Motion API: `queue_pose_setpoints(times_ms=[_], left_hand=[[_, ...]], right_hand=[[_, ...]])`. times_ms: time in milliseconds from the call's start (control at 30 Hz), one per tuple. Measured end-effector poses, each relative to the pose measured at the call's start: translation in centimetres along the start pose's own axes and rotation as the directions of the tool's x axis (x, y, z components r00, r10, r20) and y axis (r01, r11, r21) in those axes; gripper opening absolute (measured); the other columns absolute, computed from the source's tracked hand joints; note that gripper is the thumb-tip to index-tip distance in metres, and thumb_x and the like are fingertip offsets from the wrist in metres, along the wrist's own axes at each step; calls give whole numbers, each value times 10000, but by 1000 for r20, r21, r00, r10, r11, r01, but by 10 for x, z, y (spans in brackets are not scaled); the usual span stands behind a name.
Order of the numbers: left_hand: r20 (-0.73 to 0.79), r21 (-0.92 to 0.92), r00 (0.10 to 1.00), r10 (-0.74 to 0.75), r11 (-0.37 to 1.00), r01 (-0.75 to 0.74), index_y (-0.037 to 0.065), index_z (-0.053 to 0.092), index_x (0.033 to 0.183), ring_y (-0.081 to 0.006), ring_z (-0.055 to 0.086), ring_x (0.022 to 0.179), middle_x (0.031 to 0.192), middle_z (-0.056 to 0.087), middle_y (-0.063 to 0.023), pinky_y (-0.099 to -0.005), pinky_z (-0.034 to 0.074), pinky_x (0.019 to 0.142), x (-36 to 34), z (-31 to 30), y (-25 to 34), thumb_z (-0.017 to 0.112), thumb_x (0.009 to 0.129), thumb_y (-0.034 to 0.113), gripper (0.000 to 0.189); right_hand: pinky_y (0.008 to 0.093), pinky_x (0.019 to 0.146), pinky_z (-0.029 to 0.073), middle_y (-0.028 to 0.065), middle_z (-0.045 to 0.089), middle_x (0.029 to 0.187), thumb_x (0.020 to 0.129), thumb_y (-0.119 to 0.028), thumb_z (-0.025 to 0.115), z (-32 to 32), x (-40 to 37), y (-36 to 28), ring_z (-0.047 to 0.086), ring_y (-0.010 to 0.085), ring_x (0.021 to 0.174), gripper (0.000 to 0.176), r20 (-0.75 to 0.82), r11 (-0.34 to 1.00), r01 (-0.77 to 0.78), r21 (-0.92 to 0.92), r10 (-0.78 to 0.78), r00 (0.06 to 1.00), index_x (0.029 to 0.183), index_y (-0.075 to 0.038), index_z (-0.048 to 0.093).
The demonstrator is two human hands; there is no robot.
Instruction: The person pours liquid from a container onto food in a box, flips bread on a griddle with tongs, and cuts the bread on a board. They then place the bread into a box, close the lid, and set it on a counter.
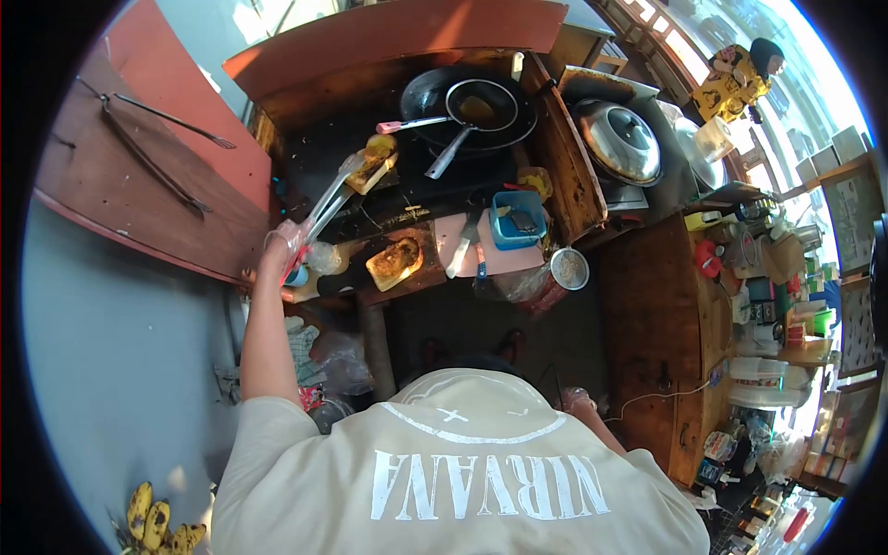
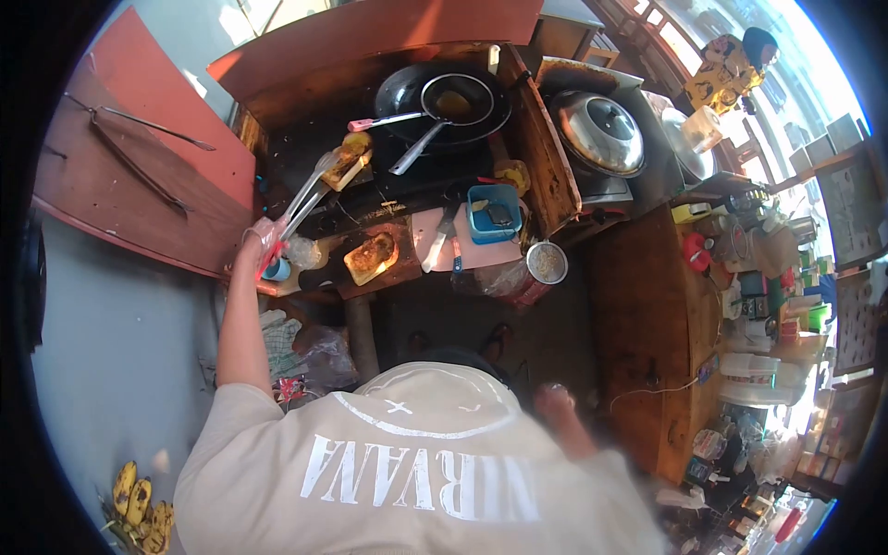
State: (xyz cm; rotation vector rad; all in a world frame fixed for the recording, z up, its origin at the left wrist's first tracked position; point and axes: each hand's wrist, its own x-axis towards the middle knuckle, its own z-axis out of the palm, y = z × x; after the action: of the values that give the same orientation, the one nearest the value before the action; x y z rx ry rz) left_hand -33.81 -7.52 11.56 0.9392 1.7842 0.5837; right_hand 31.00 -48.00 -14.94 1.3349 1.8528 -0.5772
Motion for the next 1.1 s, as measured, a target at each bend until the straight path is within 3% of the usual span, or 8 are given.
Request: queue_pose_setpoints(times_ms=[200, 367, 467, 567, 733, 867, 1000, 1100], left_hand=[[-52, 805, 919, 390, 561, -193, 34, 705, 997, -365, 668, 899, 821, 680, -167, -448, 521, 832, -121, -51, -14, 704, 823, 239, 269], [32, 994, 394, 919, 11, -106, 133, 705, 1049, -251, 589, 1111, 1102, 678, -63, -455, 423, 1019, -203, -80, 126, 578, 831, 140, 252], [295, 952, 19, 955, -295, 83, 126, 718, 1012, -244, 585, 1116, 1084, 679, -32, -520, 389, 1075, -210, -118, 183, 551, 825, 141, 252], [421, 881, -36, 906, -399, 254, 150, 697, 1026, -238, 583, 1117, 1061, 668, 9, -537, 354, 1107, -223, -155, 218, 594, 823, 156, 228], [340, 875, 79, 937, -346, 339, 140, 690, 1055, -263, 578, 1146, 1092, 671, -8, -599, 341, 1095, -216, -195, 220, 607, 833, 116, 238], [269, 920, 187, 945, -309, 239, 107, 688, 1071, -296, 569, 1219, 1155, 675, -36, -631, 311, 1121, -190, -204, 197, 576, 811, 58, 286], [364, 874, 198, 910, -407, 265, 103, 673, 1074, -273, 522, 1264, 1244, 626, -74, -627, 312, 1114, -162, -210, 179, 581, 784, 79, 305], [189, 821, 399, 898, -367, 437, 140, 558, 1356, -253, 397, 1399, 1476, 482, -42, -569, 276, 1156, -148, -201, 160, 540, 842, 61, 521]], right_hand=[[418, 764, 547, 134, 675, 1021, 840, -292, 645, -28, 51, 22, 663, 292, 938, 286, 4, 960, -153, 235, 156, 988, 1064, -123, 705], [498, 841, 552, 175, 695, 1145, 860, -282, 637, -6, 142, 54, 674, 369, 1051, 283, -441, 983, 48, 179, 36, 897, 1026, -77, 742], [473, 886, 536, 168, 663, 1217, 903, -276, 603, -58, 178, 52, 650, 354, 1109, 285, 134, 837, -273, 474, 238, 962, 1094, -97, 715], [457, 929, 520, 157, 647, 1253, 933, -282, 571, -126, 153, 25, 631, 340, 1154, 299, 330, 430, -481, 764, 379, 864, 1142, -110, 695], [468, 993, 473, 140, 642, 1236, 992, -378, 453, -136, 159, 13, 586, 303, 1226, 396, -21, 897, -214, 386, 240, 970, 1226, -116, 636], [479, 1000, 472, 160, 611, 1278, 971, -353, 479, -141, 171, 23, 560, 325, 1253, 366, 124, 754, -346, 559, 337, 933, 1206, -132, 651], [477, 991, 484, 184, 599, 1284, 949, -335, 506, -82, 133, 57, 572, 350, 1212, 344, -468, 995, 68, 67, -28, 883, 1187, -148, 671], [432, 853, 544, 155, 686, 1050, 935, -240, 543, -120, 125, 72, 666, 319, 985, 269, -268, 997, 27, 74, -6, 963, 1116, -94, 677]])
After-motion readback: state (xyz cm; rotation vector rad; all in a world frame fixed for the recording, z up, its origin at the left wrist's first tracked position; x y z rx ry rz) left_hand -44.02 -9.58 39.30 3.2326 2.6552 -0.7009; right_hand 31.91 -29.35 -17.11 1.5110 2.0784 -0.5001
